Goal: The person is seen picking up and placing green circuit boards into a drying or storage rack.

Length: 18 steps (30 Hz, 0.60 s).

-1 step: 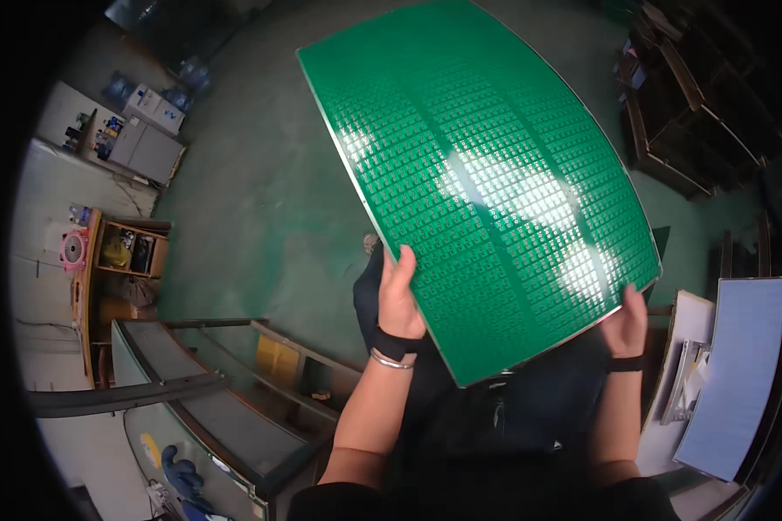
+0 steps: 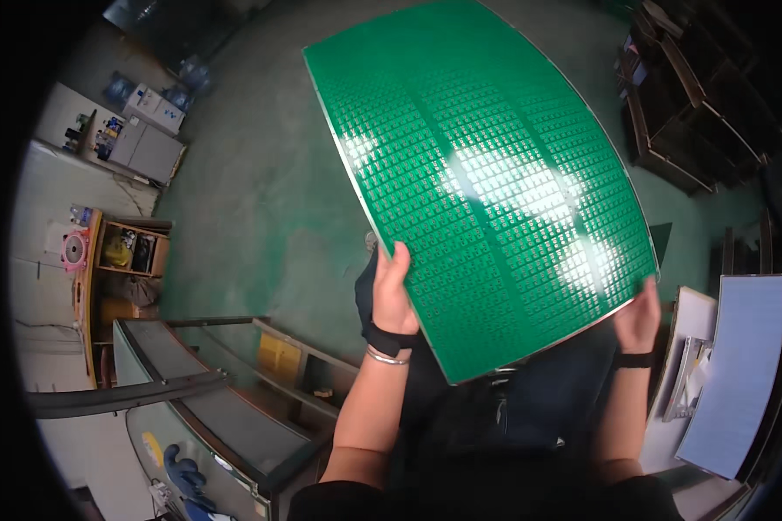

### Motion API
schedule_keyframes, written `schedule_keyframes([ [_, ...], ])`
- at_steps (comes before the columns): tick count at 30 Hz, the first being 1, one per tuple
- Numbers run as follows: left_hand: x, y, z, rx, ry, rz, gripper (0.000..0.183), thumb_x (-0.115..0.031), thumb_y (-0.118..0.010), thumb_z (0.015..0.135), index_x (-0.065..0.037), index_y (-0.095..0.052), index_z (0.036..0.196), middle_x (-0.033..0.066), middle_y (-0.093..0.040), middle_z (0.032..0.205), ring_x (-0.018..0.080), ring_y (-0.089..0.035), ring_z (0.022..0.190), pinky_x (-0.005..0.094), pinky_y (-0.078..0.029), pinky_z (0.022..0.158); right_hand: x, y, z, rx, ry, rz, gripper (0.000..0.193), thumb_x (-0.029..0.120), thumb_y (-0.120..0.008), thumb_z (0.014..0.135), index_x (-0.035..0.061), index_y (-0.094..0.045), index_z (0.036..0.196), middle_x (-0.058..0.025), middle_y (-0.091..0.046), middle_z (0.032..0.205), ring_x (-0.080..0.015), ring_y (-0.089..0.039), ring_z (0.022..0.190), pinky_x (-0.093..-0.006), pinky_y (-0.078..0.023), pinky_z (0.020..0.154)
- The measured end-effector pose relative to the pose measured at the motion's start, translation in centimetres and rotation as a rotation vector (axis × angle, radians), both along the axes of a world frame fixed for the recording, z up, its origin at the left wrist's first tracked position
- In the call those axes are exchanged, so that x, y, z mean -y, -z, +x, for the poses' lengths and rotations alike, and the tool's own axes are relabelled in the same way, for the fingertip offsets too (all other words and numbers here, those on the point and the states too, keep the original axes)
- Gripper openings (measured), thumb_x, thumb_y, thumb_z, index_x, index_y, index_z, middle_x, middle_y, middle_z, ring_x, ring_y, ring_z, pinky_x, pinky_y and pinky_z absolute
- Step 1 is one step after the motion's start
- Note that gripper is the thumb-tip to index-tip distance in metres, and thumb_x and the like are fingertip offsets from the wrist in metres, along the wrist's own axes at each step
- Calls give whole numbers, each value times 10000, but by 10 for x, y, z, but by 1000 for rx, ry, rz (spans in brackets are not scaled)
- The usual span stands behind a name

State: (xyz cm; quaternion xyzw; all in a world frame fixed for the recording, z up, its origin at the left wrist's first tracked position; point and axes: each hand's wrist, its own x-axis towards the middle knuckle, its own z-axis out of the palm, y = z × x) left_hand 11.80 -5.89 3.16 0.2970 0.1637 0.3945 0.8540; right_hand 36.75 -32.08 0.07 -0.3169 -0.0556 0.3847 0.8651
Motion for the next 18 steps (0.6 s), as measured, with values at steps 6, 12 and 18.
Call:
schedule_keyframes([
  [6,-22,20,-30,-3,50,-40,406,-176,-420,959,-72,-335,1342,99,-520,1212,222,-559,1050,368,-491,871,-1,-54,25,284,-271,-187,555,364,-285,988,-50,-300,1358,-239,-518,1226,-259,-565,1076,-358,-466,902],
  [12,-23,23,-33,-92,50,-34,372,-233,-423,956,-72,-393,1290,130,-549,1172,267,-588,1000,415,-519,829,-17,-76,-4,527,-147,-404,452,232,-460,955,-88,-425,1272,-109,-609,1111,-151,-584,983,-263,-452,862],
  [18,-21,24,-37,-89,61,-40,377,-262,-403,962,-58,-414,1279,141,-557,1165,270,-596,982,413,-522,813,-12,-76,-10,620,-152,-451,390,196,-485,946,-66,-484,1234,-109,-604,1117,-139,-567,1004,-265,-445,868],
])
